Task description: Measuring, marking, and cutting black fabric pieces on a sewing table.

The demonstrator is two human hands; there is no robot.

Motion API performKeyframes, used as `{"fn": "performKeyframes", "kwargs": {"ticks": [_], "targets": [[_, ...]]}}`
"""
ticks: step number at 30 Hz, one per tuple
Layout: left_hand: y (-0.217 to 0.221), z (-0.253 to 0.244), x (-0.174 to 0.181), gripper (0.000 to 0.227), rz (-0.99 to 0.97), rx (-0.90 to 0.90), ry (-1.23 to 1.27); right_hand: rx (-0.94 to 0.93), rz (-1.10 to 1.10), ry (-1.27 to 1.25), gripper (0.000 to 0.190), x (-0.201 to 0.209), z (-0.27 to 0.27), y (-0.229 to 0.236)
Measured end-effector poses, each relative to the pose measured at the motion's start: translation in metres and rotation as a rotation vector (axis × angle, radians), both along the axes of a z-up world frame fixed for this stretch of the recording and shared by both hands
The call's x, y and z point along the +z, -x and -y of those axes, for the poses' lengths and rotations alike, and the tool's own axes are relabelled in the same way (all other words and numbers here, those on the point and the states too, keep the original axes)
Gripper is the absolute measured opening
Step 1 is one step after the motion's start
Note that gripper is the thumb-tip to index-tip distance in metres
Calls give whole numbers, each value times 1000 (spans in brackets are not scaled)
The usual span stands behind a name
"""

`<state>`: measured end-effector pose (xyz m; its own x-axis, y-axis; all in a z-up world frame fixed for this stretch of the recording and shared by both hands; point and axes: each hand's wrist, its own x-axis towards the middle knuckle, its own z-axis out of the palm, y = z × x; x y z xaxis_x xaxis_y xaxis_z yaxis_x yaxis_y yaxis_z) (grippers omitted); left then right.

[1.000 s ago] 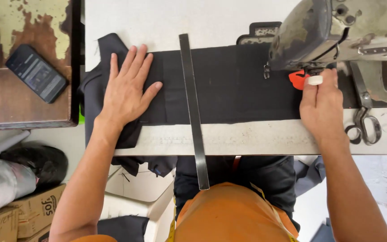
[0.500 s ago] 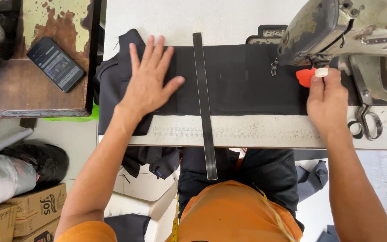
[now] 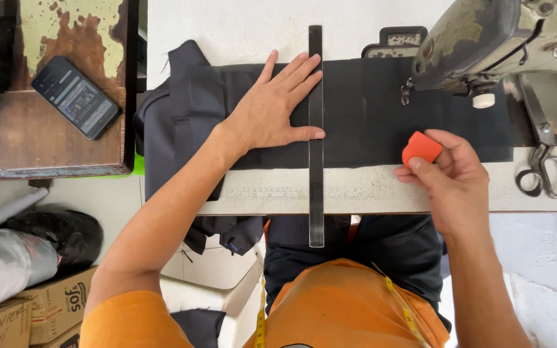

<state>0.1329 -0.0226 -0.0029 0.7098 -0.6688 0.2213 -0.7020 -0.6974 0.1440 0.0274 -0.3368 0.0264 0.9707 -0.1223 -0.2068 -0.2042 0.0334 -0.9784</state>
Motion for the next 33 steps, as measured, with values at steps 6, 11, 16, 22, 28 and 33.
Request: {"fn": "performKeyframes", "kwargs": {"ticks": [6, 11, 16, 22, 28, 33], "targets": [[-4, -31, 22, 91, -58, 114, 109, 59, -3, 112, 31, 4, -7, -3], [6, -42, 43, 91, -75, 181, 156, 53, 59, 179, 31, 15, -3, -3], [18, -9, 14, 97, -79, 35, 30, 103, 31, 193, 31, 15, -30, -13], [22, -5, -2, 100, -39, 9, 117, 173, 57, 292, 24, 16, -55, -23], [23, -4, -3, 101, -23, 5, 160, 189, 54, 428, 17, 13, -75, -39], [24, -4, -2, 102, -33, 9, 175, 230, 15, 498, 18, 23, -96, -49]]}}
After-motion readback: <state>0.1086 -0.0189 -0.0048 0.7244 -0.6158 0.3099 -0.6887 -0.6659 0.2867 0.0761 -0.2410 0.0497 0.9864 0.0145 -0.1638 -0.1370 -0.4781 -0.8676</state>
